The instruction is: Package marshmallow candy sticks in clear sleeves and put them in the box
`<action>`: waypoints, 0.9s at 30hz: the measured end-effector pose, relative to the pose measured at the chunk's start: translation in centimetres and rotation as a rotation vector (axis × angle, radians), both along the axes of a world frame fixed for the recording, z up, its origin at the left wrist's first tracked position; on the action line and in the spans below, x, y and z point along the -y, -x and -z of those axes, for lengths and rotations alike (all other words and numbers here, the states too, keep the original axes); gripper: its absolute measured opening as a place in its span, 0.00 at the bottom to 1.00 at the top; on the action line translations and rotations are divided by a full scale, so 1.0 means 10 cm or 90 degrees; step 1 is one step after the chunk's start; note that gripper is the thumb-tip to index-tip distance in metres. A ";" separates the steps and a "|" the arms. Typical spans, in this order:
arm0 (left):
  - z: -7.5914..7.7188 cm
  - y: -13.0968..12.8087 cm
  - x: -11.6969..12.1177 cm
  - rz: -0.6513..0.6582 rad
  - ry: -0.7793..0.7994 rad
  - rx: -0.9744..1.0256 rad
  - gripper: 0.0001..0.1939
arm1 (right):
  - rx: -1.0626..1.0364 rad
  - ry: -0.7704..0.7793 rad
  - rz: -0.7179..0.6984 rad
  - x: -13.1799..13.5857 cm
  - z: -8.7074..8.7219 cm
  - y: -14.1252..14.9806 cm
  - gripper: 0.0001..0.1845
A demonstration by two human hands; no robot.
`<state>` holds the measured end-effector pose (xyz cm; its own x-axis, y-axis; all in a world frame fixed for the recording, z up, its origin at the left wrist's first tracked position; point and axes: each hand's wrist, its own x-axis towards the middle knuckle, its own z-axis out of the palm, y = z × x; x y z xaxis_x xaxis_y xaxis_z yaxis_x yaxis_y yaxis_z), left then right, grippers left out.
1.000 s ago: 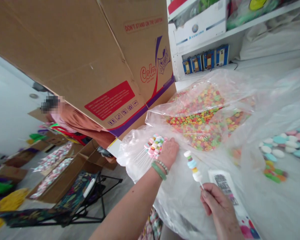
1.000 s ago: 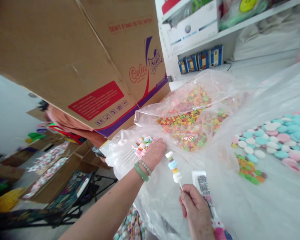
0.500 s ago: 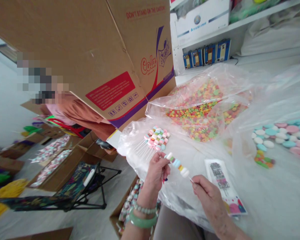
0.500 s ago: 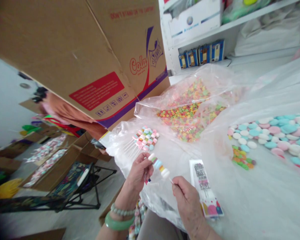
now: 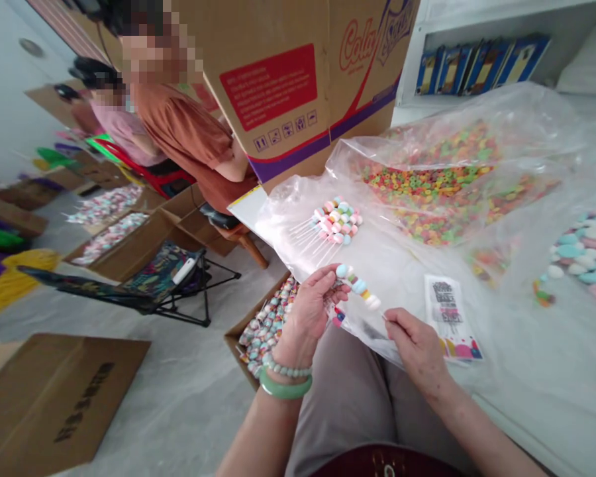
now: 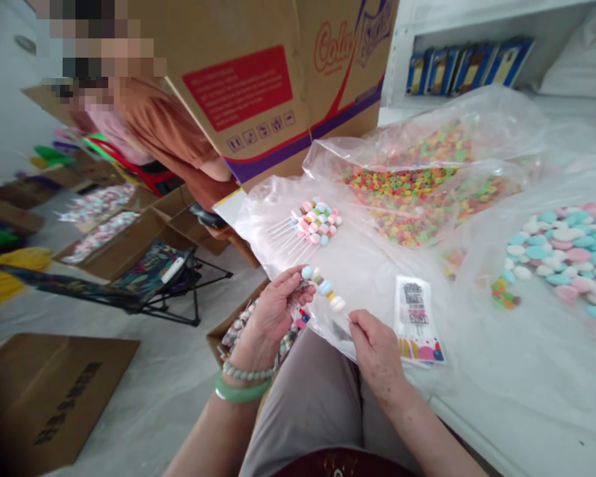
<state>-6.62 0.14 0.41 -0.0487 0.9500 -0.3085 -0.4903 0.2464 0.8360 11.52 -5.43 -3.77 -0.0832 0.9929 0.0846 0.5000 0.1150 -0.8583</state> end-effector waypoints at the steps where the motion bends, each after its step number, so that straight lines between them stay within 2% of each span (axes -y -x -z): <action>1: 0.02 0.02 0.01 0.001 -0.005 0.007 0.13 | 0.010 -0.019 -0.005 0.02 0.01 0.01 0.09; 7: 0.08 0.09 0.07 -0.011 -0.032 -0.002 0.15 | 0.115 -0.217 -0.048 0.10 0.06 0.06 0.10; 12: 0.08 0.12 0.08 -0.006 -0.037 -0.085 0.20 | 0.210 -0.297 -0.070 0.13 0.08 0.06 0.09; 16: 0.13 0.14 0.06 0.028 -0.032 -0.070 0.18 | 0.209 -0.307 -0.067 0.13 0.10 0.06 0.09; 21: 0.25 0.13 0.02 0.024 -0.045 -0.050 0.12 | 0.173 -0.279 -0.066 0.12 0.11 0.05 0.09; 27: 0.35 0.11 0.00 0.014 -0.017 -0.026 0.16 | 0.138 -0.214 -0.059 0.10 0.10 0.03 0.09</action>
